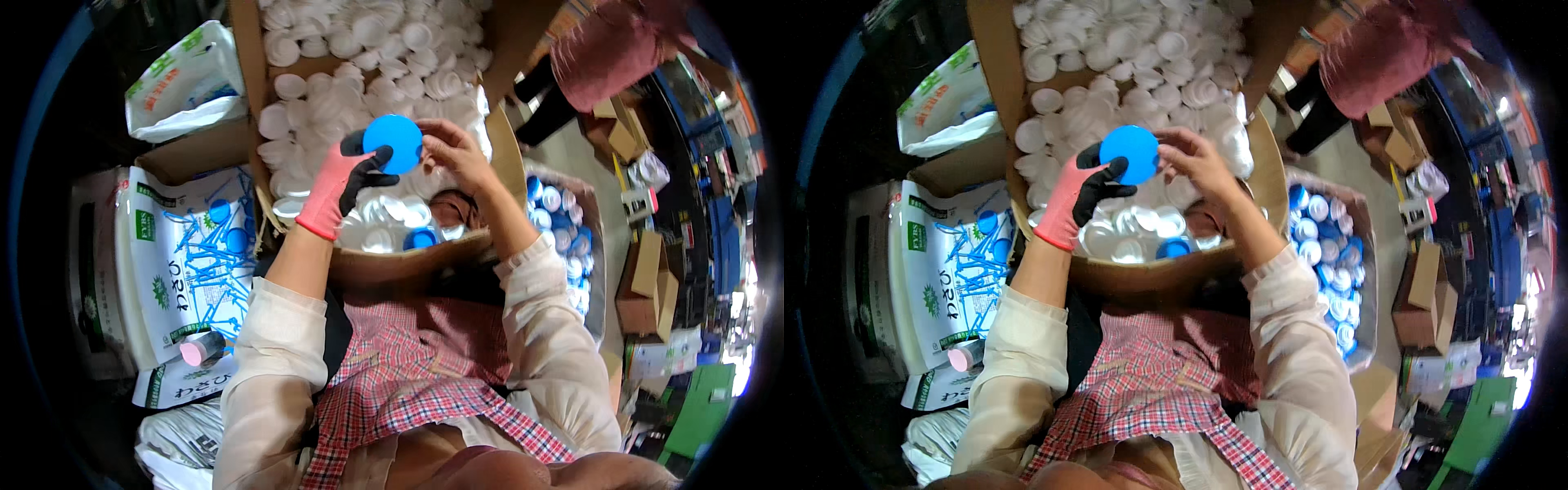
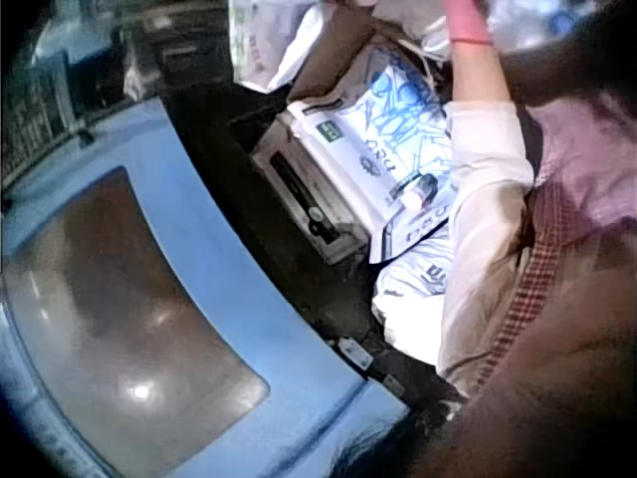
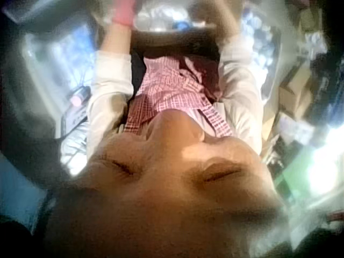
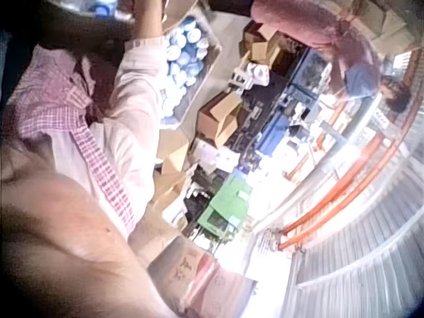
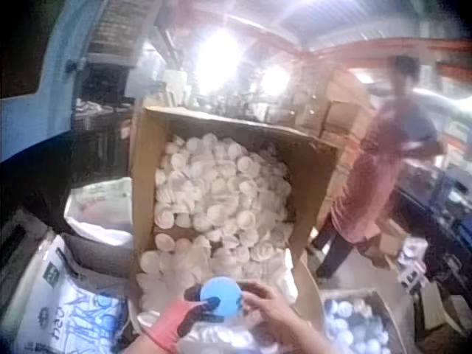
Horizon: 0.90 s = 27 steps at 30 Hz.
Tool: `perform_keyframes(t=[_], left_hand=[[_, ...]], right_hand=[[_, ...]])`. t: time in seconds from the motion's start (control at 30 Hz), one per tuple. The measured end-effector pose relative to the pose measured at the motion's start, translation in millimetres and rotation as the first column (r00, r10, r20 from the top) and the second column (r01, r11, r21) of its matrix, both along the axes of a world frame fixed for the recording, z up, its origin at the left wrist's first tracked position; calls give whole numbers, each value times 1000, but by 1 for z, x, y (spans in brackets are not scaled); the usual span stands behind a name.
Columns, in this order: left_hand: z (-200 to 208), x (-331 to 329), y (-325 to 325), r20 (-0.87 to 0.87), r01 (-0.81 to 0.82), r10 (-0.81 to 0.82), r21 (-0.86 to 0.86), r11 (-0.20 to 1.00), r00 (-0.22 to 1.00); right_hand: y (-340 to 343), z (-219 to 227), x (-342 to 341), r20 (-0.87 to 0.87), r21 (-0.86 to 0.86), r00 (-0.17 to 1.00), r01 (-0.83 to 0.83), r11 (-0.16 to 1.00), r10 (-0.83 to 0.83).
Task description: The person repeatedly picks up white plastic containers and blue lids, places the lids on the containers, and drops the assembled units into a nearby bin. The process is continuous and repetitive throughout the clip.
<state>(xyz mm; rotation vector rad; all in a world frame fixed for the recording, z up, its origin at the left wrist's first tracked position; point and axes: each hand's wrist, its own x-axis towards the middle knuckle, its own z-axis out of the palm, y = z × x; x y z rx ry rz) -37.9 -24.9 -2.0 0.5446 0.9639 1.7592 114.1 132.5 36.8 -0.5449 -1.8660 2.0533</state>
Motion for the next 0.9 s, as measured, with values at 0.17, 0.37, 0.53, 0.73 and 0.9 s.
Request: perform_keyframes(t=[0.17, 0.37, 0.53, 0.73, 0.9], left_hand=[[-6, 20, 15, 14, 52, -51, -19, 998, 999], [-9, 47, 33, -22, 207, -208, -45, 977, 978], [-22, 59, 39, -102, 138, -143, -47, 989, 985], [-44, 76, 63, -221, 147, -181, -160, 976, 958], [-43, 93, 65, -412, 212, -242, -119, 970, 879]], right_hand=[[57, -73, 88, 679, 710, 692, -532, 462, -247], [77, -171, 118, 613, 788, 680, -488, 376, -403], [73, -94, 123, 461, 683, 741, 56, 728, -489], [57, -57, 128, -151, 488, 950, 313, 815, -274], [26, -72, 92, -99, 442, 900, 422, 791, -425]])
